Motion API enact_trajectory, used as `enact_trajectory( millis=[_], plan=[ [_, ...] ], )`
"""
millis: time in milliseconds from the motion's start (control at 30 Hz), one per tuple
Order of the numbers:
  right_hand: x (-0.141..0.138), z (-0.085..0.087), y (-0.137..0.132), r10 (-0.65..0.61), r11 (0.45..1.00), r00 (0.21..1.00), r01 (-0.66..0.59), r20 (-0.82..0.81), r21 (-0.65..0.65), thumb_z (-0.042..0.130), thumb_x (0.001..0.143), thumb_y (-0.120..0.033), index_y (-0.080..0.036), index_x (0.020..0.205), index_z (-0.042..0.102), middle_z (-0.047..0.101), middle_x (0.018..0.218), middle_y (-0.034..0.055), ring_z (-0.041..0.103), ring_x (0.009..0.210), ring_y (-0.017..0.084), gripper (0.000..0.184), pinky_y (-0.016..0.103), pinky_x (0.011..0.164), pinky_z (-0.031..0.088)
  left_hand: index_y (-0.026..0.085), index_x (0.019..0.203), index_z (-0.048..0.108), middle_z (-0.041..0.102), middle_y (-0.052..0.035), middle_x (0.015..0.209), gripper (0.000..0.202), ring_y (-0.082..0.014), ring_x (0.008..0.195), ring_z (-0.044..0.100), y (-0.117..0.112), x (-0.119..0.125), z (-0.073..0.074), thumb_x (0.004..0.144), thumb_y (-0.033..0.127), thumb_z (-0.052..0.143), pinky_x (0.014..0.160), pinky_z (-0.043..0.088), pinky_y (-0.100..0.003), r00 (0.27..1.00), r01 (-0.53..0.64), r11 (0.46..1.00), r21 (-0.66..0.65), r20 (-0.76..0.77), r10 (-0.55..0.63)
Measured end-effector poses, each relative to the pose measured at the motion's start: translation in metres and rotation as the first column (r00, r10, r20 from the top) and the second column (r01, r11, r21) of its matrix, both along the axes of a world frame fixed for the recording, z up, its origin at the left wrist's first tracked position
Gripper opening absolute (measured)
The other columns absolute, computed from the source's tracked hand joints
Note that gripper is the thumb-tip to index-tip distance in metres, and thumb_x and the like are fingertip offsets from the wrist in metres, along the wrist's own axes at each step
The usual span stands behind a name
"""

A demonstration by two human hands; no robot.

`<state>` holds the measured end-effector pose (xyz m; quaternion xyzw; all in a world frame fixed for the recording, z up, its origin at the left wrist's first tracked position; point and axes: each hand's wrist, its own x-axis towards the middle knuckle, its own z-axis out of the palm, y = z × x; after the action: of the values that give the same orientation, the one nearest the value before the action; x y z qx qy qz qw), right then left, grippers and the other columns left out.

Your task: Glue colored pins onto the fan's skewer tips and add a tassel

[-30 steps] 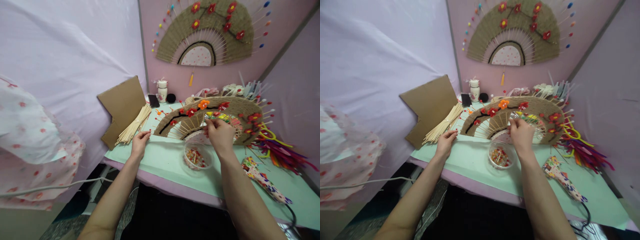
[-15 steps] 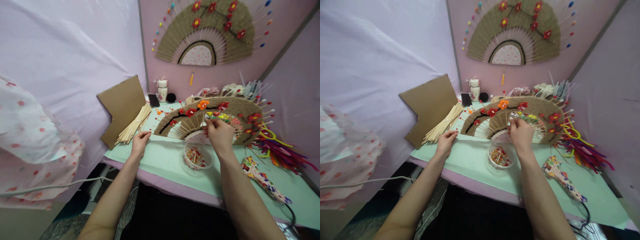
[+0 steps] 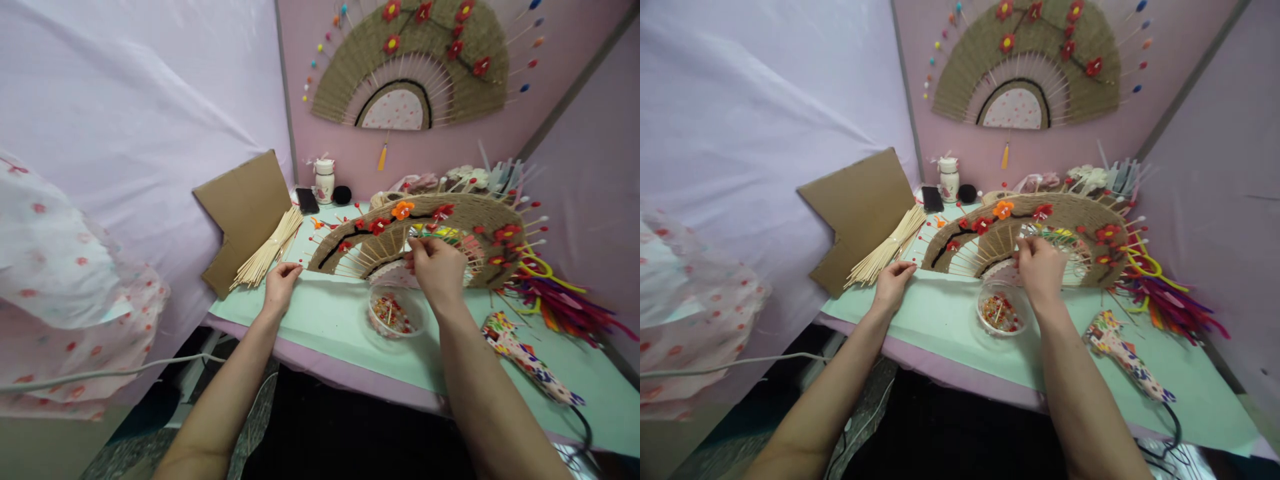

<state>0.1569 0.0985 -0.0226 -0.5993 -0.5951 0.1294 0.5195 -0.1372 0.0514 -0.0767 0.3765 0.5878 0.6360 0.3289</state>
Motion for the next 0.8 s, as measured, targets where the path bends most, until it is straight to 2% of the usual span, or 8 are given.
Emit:
enact_trajectory(
  millis=[200,400,800],
  plan=[
    [-0.0013,0.0019,-0.0012,-0.003,1.0,1.0,0.003,-0.006,-0.001,0.055,0.086,-0.042,-0.017,0.075,0.068,0.068,0.057,0.0041,0.061,0.048,0.019,0.031,0.035,0.063,0.05,0.016,0.069,0.071,0.069,-0.0042,0.074,0.024,-0.0165,0.072,0.058,0.0009,-0.0006,-0.0002,0.055,0.035,0.079,0.072,0.042,-0.029,1.0,0.009,1.0,-0.015,-0.01,-0.009],
    [-0.0006,0.0008,-0.0008,-0.007,1.0,1.0,0.007,-0.01,-0.002,0.054,0.086,-0.046,-0.017,0.076,0.068,0.068,0.058,0.0042,0.061,0.048,0.019,0.034,0.034,0.063,0.049,0.015,0.069,0.071,0.069,-0.0038,0.073,0.028,-0.0142,0.067,0.056,0.0005,-0.0026,-0.0028,0.054,0.037,0.079,0.067,0.042,-0.027,0.999,0.013,1.0,-0.015,0.045,-0.012],
    [0.0005,-0.0023,0.002,-0.024,1.0,0.999,0.024,0.035,0.009,0.052,0.086,-0.052,-0.017,0.076,0.069,0.069,0.059,0.0058,0.063,0.054,0.021,0.04,0.035,0.064,0.049,0.015,0.07,0.071,0.069,-0.0034,0.072,0.026,-0.0139,0.068,0.058,0.0024,-0.0041,-0.0057,0.053,0.033,0.082,0.068,0.044,-0.026,0.994,0.018,1.0,-0.006,0.105,-0.017]
  ],
)
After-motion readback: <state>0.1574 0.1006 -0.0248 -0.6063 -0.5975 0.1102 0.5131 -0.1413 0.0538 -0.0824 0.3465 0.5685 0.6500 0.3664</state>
